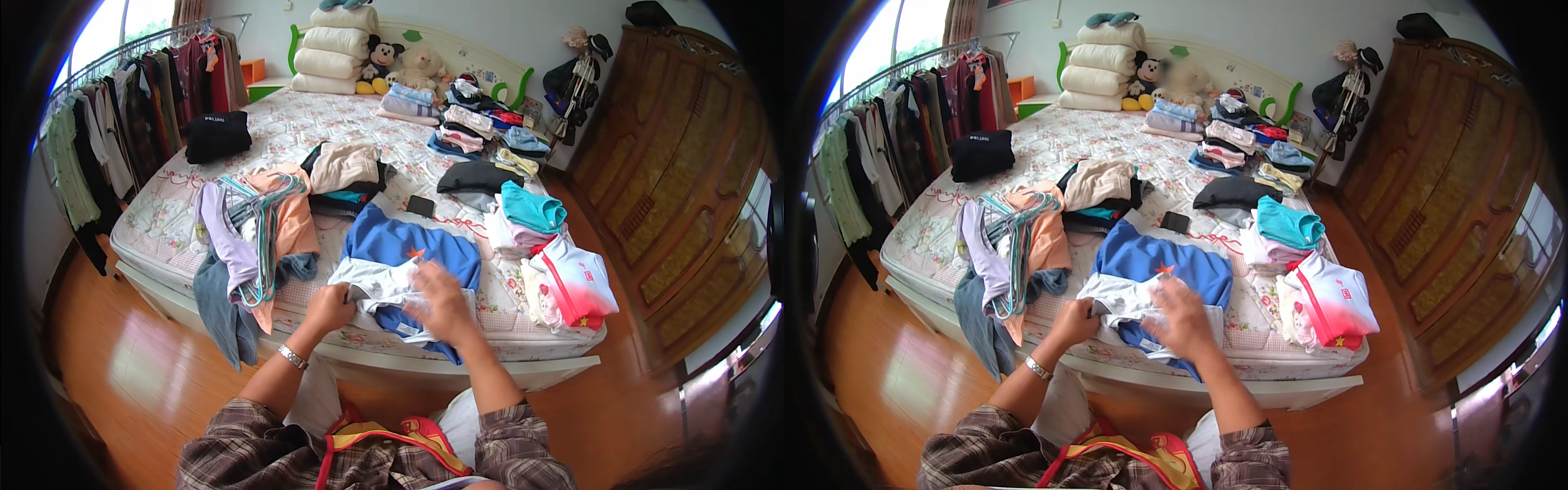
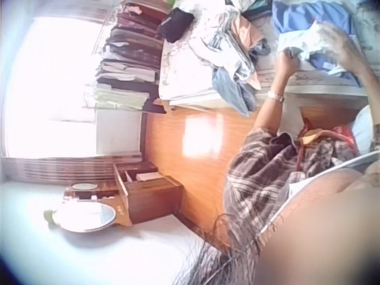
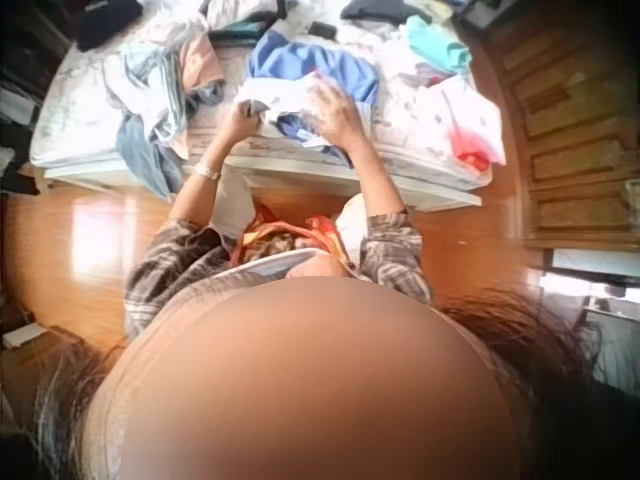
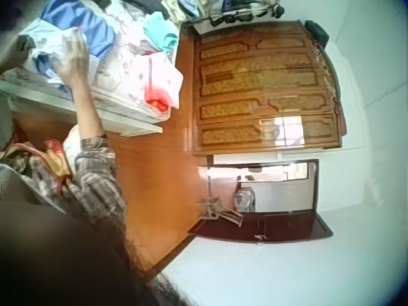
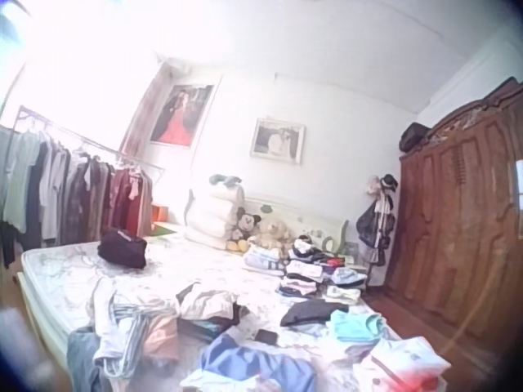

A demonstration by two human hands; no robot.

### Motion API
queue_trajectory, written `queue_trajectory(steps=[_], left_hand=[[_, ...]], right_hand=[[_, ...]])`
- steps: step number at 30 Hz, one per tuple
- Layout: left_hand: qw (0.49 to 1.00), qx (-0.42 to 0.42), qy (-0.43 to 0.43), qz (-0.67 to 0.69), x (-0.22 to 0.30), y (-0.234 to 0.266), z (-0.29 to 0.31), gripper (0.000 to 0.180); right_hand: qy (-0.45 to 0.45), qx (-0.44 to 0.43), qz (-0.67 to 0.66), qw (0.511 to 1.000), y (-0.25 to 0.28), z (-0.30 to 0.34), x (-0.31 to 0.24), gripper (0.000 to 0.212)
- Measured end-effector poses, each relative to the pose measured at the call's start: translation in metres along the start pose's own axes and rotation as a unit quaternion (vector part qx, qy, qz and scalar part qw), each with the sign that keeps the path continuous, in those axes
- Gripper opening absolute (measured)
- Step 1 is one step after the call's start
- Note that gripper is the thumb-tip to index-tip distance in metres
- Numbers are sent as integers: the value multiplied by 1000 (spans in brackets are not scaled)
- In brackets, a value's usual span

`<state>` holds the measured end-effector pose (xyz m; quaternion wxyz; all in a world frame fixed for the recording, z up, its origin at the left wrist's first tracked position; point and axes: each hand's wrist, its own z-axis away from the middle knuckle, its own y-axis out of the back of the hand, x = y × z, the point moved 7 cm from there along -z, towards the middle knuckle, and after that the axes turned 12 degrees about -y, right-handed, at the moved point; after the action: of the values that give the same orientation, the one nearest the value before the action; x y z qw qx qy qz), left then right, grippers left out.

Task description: The person sits on the floor in front of a bed and folds various pieces of clothing, including a pink shirt, a teal top, and a blue jacket. They smooth out the fabric and fold each item into a neat stack on the bed.

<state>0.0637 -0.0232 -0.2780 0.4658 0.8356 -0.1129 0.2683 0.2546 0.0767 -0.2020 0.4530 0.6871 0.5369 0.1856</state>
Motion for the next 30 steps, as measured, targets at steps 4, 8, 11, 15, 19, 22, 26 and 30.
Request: queue_trajectory(steps=[4,8,11,15,19,22,26,30], left_hand=[[981,-3,-6,194,-23,6,3,15],[964,-80,19,252,-33,19,18,10],[999,-26,-34,-20,-25,60,23,13],[995,17,-101,-16,11,82,17,20],[992,38,-56,-105,14,81,-6,32],[982,82,-74,-152,30,78,-19,37],[998,-27,-17,-63,43,38,-38,51],[992,-85,-88,13,24,-1,-33,34]], right_hand=[[37,-96,66,993,-44,51,-3,78],[23,-113,41,992,-40,53,-5,86],[33,-112,42,992,-29,58,-10,89],[41,-81,36,995,-7,66,-12,83],[-53,53,-26,997,18,45,2,55],[-97,63,-62,991,12,33,16,51],[-67,47,-54,995,-10,33,13,48],[-59,38,-19,997,-17,28,0,49]])
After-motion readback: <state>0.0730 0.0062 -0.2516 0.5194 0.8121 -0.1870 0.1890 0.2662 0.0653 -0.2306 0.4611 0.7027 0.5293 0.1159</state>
